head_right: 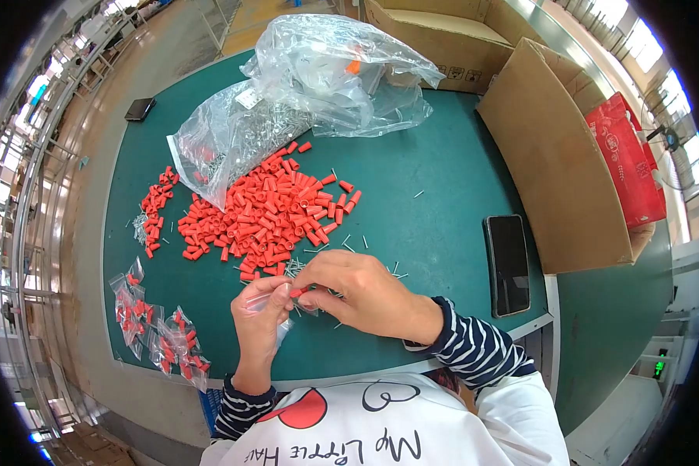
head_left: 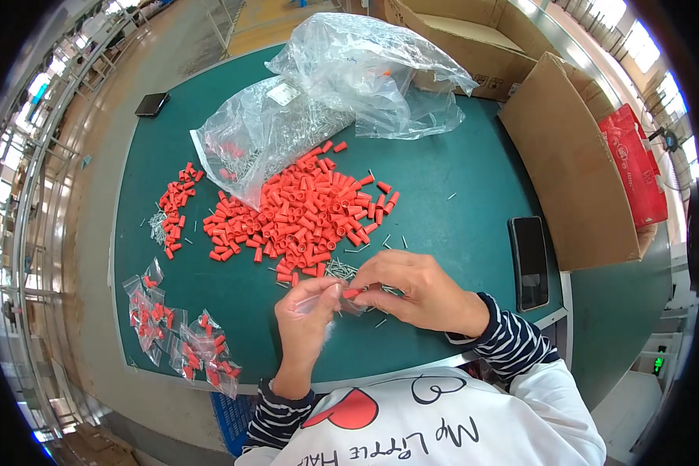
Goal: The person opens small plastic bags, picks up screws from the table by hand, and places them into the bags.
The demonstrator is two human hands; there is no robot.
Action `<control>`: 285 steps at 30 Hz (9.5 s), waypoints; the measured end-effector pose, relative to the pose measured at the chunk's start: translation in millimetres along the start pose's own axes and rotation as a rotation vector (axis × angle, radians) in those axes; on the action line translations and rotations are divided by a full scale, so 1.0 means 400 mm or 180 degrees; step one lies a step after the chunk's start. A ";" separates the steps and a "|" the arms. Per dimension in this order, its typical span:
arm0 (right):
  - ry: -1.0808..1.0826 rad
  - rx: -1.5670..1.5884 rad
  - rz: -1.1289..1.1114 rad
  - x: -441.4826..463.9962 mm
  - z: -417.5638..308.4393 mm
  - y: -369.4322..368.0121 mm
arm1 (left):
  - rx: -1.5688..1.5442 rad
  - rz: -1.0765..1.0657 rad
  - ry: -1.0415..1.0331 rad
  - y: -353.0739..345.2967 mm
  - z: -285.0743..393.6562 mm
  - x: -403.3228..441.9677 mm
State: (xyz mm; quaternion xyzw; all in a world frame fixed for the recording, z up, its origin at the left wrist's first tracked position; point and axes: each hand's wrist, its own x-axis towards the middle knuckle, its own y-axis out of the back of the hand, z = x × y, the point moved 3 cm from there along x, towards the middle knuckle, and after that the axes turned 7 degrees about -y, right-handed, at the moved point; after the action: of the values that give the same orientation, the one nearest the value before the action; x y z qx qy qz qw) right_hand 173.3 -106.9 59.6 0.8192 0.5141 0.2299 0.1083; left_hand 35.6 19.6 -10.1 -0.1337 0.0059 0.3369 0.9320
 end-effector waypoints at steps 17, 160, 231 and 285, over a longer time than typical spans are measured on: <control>-0.0521 -0.0586 0.0224 -0.025 0.033 0.001 | 0.0995 -0.0155 -0.0418 0.034 0.016 0.019; -0.1089 0.0884 0.0316 -0.034 0.038 -0.021 | 0.0275 -0.0329 -0.1142 -0.020 0.030 -0.017; -0.0932 0.0571 0.0746 -0.026 0.039 -0.084 | 0.0047 -0.0130 -0.1009 -0.036 -0.003 -0.012; -0.0319 -0.0654 0.0569 -0.045 0.004 -0.064 | 0.1017 0.0116 -0.1379 -0.015 0.024 -0.001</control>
State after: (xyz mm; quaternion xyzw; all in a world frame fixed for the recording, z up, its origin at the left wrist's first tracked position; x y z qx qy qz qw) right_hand 147.2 -111.4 43.0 0.8568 0.4068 0.2489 0.1962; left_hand 38.4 17.4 0.8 0.0904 -0.1381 0.3692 0.9146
